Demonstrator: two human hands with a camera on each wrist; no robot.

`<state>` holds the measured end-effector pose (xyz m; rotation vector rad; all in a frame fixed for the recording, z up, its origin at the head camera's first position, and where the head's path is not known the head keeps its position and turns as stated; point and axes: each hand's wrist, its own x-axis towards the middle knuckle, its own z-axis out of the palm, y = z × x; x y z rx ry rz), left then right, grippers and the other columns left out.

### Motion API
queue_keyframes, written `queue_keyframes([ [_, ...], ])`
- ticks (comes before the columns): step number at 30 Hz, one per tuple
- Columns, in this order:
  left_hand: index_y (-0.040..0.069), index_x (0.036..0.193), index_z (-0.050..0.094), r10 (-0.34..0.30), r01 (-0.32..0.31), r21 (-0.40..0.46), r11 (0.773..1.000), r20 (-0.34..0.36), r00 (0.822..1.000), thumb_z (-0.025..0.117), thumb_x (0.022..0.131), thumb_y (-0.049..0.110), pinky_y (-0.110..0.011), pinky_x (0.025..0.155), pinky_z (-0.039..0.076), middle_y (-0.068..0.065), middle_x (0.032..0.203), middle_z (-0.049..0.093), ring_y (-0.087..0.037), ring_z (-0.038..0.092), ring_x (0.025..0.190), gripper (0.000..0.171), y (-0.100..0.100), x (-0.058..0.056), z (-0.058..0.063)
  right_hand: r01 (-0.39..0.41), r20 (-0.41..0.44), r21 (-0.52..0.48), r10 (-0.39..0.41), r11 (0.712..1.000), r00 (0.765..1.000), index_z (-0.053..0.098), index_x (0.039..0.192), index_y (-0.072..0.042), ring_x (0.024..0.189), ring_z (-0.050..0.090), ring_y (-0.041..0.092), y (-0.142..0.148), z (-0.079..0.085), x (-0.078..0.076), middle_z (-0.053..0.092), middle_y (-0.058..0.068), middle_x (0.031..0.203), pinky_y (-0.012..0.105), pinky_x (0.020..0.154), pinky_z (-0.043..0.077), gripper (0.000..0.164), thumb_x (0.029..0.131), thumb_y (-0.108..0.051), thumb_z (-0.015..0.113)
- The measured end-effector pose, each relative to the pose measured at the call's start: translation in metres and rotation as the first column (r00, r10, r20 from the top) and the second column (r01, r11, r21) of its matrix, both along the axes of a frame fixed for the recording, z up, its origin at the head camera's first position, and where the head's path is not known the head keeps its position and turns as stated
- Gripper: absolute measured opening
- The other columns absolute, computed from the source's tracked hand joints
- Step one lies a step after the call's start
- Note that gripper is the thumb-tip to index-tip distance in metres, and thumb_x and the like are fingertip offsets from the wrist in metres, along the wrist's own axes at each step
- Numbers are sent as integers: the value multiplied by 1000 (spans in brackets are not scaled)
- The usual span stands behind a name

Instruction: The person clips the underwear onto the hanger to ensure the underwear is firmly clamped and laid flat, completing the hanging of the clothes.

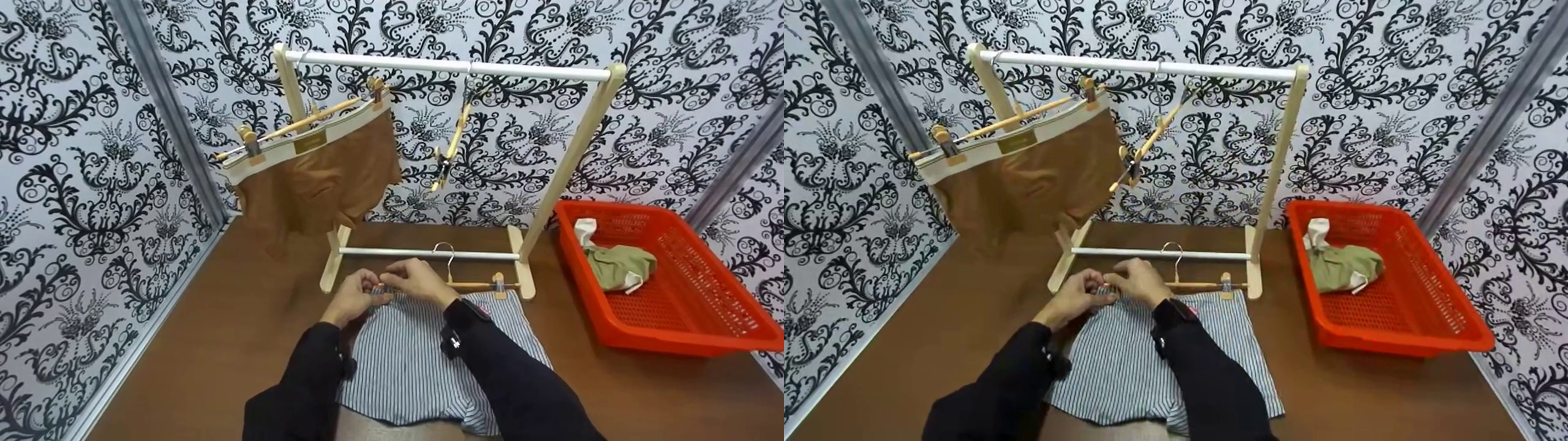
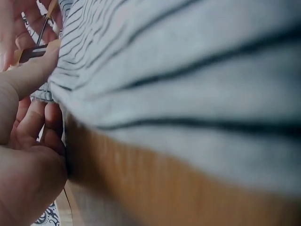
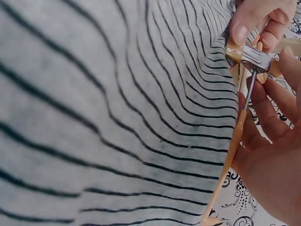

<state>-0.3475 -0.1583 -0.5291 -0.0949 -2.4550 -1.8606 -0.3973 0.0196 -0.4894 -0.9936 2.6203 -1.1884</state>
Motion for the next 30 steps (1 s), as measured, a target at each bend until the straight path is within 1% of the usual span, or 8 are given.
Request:
queue_keyframes([
  [3, 0, 96, 56, -22, 22, 0, 1000, 7, 1000, 86, 79, 3, -29, 68, 39, -5, 85, 54, -17, 49, 78, 34, -2, 0, 2, -22, -19, 14, 22, 1000, 1000, 71, 115, 6, 93, 71, 28, 0, 1, 1, 74, 16, 106, 40, 87, 56, 31, 99, -20, 67],
  [7, -2, 102, 58, -45, 44, 75, 996, 19, 999, 84, 81, 0, -25, 69, 45, -10, 90, 64, -17, 56, 81, 34, -3, 1, 3, -34, -22, -1, 34, 999, 999, 75, 103, -2, 86, 68, 23, 2, 2, 1, 75, 8, 94, 34, 79, 53, 20, 98, -20, 68],
  [10, -6, 108, 61, -51, 48, 110, 993, 19, 999, 82, 82, 0, -24, 72, 50, -16, 97, 71, -19, 63, 86, 34, -6, 2, 3, -28, 7, -41, 29, 999, 1000, 75, 99, -4, 84, 67, 23, 4, 3, 1, 74, 6, 91, 33, 76, 51, 16, 97, -19, 70],
  [12, -10, 110, 65, -56, 54, 102, 993, 18, 998, 81, 84, 0, -23, 74, 51, -19, 101, 72, -21, 66, 89, 31, -8, 3, 5, -22, 41, -70, 25, 997, 999, 75, 99, -5, 85, 68, 24, 6, 5, 2, 74, 7, 92, 31, 76, 52, 16, 97, -19, 70],
  [14, -11, 108, 69, -63, 62, 78, 995, 14, 998, 79, 85, 0, -23, 74, 52, -19, 101, 73, -21, 67, 90, 27, -11, 5, 7, -25, 77, -111, 33, 993, 996, 74, 98, -3, 83, 68, 29, 8, 8, 3, 74, 11, 91, 29, 74, 51, 17, 97, -20, 70],
  [19, -7, 101, 75, -74, 74, 7, 997, -2, 997, 80, 84, 0, -26, 75, 51, -14, 96, 74, -18, 65, 86, 19, -15, 7, 13, -35, 115, -235, 63, 971, 991, 73, 101, -3, 90, 69, 36, 11, 10, 2, 75, 12, 95, 27, 76, 54, 17, 94, -18, 73],
  [23, -5, 98, 77, -63, 63, -21, 998, 0, 998, 80, 83, 0, -27, 74, 50, -10, 91, 74, -16, 63, 83, 16, -16, 7, 14, -34, 127, -282, 72, 959, 989, 73, 106, -6, 94, 70, 32, 13, 10, 2, 75, 5, 99, 31, 82, 56, 20, 92, -19, 76],
  [30, -4, 98, 77, -86, 86, 12, 996, 2, 996, 80, 85, 2, -25, 70, 50, -8, 92, 75, -14, 63, 81, 15, -14, 4, 12, -27, 116, -329, 68, 944, 991, 75, 102, -11, 88, 68, 24, 18, 8, 0, 74, 2, 95, 33, 81, 55, 16, 91, -22, 77],
])
